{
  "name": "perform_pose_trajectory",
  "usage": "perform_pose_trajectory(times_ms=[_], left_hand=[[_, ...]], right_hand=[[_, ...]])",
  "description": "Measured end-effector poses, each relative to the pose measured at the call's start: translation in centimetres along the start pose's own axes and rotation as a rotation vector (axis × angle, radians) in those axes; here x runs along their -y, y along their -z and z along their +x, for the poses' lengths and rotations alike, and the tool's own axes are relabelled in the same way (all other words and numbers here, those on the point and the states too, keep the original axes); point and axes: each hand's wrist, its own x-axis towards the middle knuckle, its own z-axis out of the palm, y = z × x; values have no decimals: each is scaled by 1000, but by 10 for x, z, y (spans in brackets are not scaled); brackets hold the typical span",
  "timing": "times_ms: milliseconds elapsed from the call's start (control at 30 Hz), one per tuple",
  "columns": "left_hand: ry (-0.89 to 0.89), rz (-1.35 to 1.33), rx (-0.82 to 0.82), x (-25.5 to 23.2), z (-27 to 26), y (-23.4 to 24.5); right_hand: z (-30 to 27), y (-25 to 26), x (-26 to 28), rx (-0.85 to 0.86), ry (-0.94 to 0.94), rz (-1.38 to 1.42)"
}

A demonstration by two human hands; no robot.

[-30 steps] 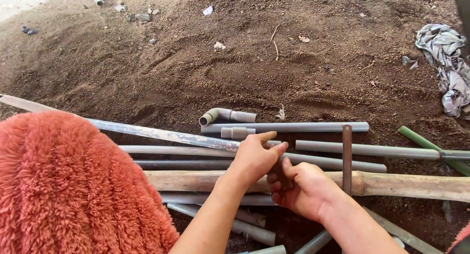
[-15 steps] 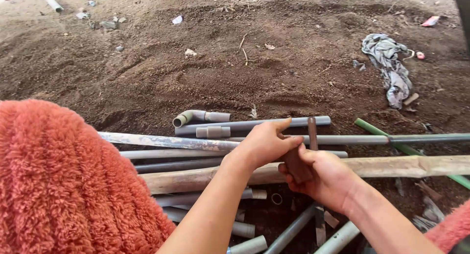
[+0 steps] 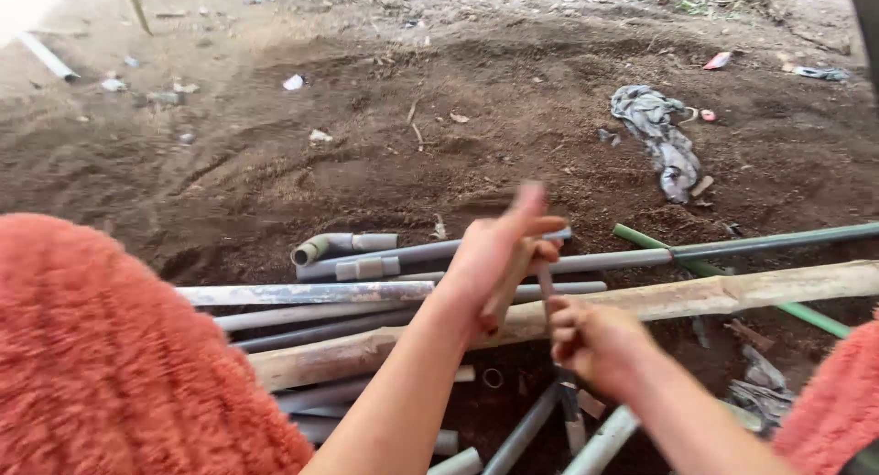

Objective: The person sits on the ground and uses a knife to cut a strip of brown material. They then wrap this material around the ends of several metal pipes and a wooden stick, securing the connections.

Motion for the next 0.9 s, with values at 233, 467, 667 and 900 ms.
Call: perform_pose_trajectory(times_ms=[233,467,667,900], left_hand=[[-65,272,-390,11,19,29],[-119,774,-100,-3,-3,25],[-5,757,159,-26,-35,35],[-105,976,158,-45,-50,43]], right_hand=[[-116,-99,48,203,5,-355],[-109,-69,51,327,-6,-244],[-102,-55,33,452,-60,-123],[-92,-59,20,641,-186,100]])
